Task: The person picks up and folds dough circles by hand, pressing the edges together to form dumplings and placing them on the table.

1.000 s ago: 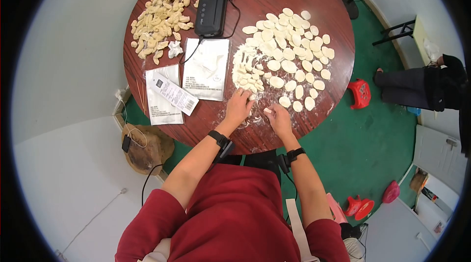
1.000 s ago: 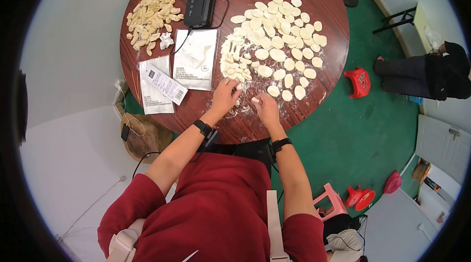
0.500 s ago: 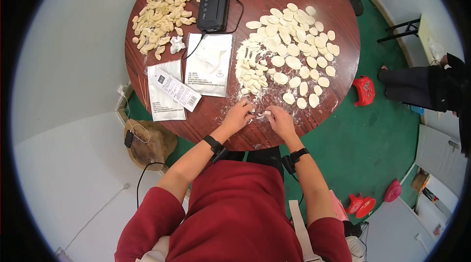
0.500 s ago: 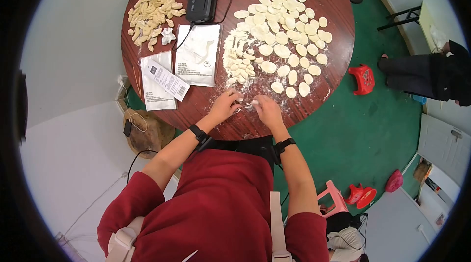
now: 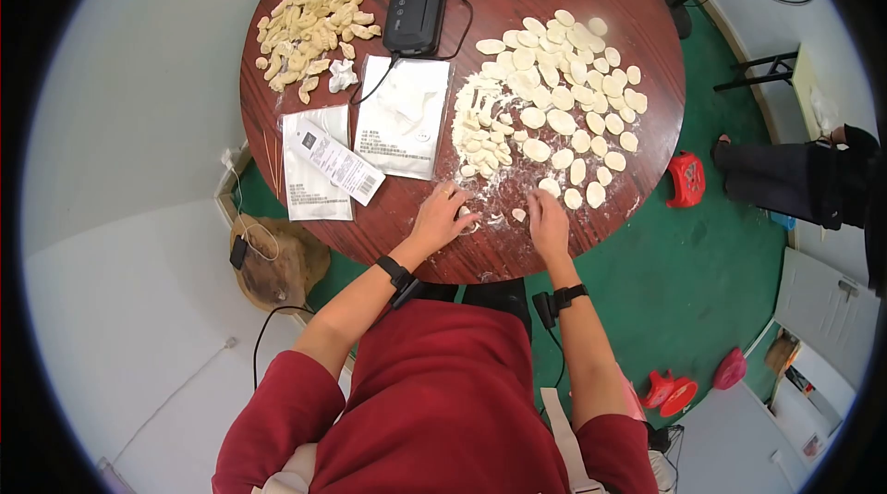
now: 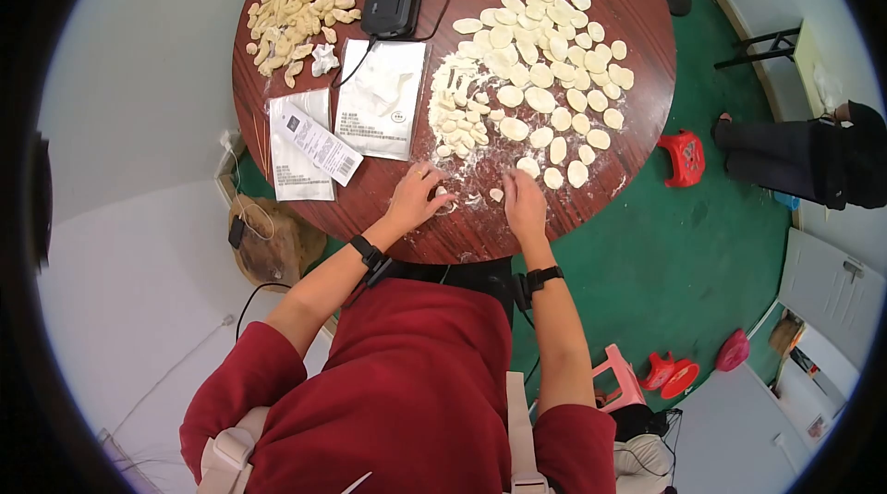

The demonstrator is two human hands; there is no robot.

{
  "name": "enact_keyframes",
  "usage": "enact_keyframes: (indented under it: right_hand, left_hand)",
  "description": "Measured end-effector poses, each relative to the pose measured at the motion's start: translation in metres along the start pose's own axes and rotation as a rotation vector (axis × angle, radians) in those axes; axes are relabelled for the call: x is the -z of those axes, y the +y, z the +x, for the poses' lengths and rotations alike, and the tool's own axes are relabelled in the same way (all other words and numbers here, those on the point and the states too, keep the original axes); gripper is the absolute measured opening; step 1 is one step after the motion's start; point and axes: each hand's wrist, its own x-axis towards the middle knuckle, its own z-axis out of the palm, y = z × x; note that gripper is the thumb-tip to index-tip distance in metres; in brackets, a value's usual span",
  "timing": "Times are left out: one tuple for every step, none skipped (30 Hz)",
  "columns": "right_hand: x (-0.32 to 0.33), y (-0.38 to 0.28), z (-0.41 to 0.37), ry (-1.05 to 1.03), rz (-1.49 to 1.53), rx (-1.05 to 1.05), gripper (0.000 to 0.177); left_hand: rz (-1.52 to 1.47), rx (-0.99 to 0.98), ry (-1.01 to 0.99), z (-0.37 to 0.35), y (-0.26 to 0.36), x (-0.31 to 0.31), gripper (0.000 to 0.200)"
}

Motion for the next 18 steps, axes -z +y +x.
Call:
enact_keyframes:
  right_hand:
    - [-0.002, 0.002, 0.006, -0.003, -0.001, 0.000, 0.018]
    - [-0.005, 0.005, 0.013, 0.059, -0.078, 0.035, 0.018]
    - [-0.007, 0.005, 0.021, 0.120, -0.155, 0.072, 0.018]
    - [-0.010, 0.002, 0.029, 0.115, -0.158, 0.074, 0.018]
    - [-0.016, -0.001, 0.036, 0.107, -0.234, 0.065, 0.021]
    - [-0.021, -0.005, 0.041, 0.099, -0.310, 0.057, 0.024]
    - [-0.029, -0.009, 0.045, 0.097, -0.312, 0.060, 0.024]
    - [-0.037, -0.013, 0.047, 0.115, -0.348, 0.077, 0.027]
    - [-0.044, -0.015, 0.048, 0.134, -0.384, 0.094, 0.031]
    - [-0.050, -0.015, 0.046, 0.109, -0.403, 0.090, 0.039]
    - [-0.055, -0.016, 0.042, 0.106, -0.407, 0.092, 0.039]
    - [-0.060, -0.015, 0.038, 0.123, -0.431, 0.101, 0.044]
    - [-0.063, -0.013, 0.035, 0.140, -0.454, 0.109, 0.049]
    - [-0.066, -0.008, 0.032, 0.107, -0.419, 0.093, 0.057]
    - [-0.066, -0.007, 0.031, 0.101, -0.421, 0.096, 0.057]
    - [-0.066, -0.006, 0.029, 0.110, -0.457, 0.099, 0.058]
    - [-0.068, -0.004, 0.029, 0.118, -0.492, 0.101, 0.059]
    - [-0.068, -0.003, 0.030, 0.111, -0.492, 0.103, 0.059]
  left_hand:
    - [-0.002, 0.003, 0.000, 0.005, 0.003, -0.001, 0.027]
    - [0.044, -0.004, 0.082, 0.011, 0.007, -0.003, 0.031]
    - [0.089, -0.010, 0.164, 0.017, 0.011, -0.008, 0.035]
    - [0.086, -0.006, 0.166, 0.022, 0.013, -0.013, 0.035]
    - [0.142, 0.020, 0.200, 0.028, 0.016, -0.019, 0.042]
    - [0.199, 0.046, 0.235, 0.035, 0.017, -0.025, 0.049]
    - [0.196, 0.049, 0.237, 0.041, 0.018, -0.032, 0.049]
    - [0.207, 0.052, 0.253, 0.046, 0.018, -0.039, 0.055]
    - [0.219, 0.056, 0.268, 0.049, 0.016, -0.046, 0.061]
    - [0.252, 0.050, 0.229, 0.051, 0.011, -0.052, 0.068]
    - [0.248, 0.053, 0.231, 0.051, 0.007, -0.058, 0.068]
    - [0.261, 0.032, 0.217, 0.050, 0.006, -0.061, 0.067]
    - [0.274, 0.011, 0.202, 0.049, 0.006, -0.063, 0.066]
    - [0.270, 0.016, 0.204, 0.049, 0.005, -0.066, 0.066]
    - [0.276, 0.015, 0.192, 0.048, 0.003, -0.068, 0.068]
    - [0.283, 0.014, 0.178, 0.047, 0.001, -0.070, 0.069]
    - [0.282, 0.021, 0.179, 0.047, -0.002, -0.071, 0.069]
    - [0.292, 0.015, 0.176, 0.047, -0.004, -0.072, 0.072]
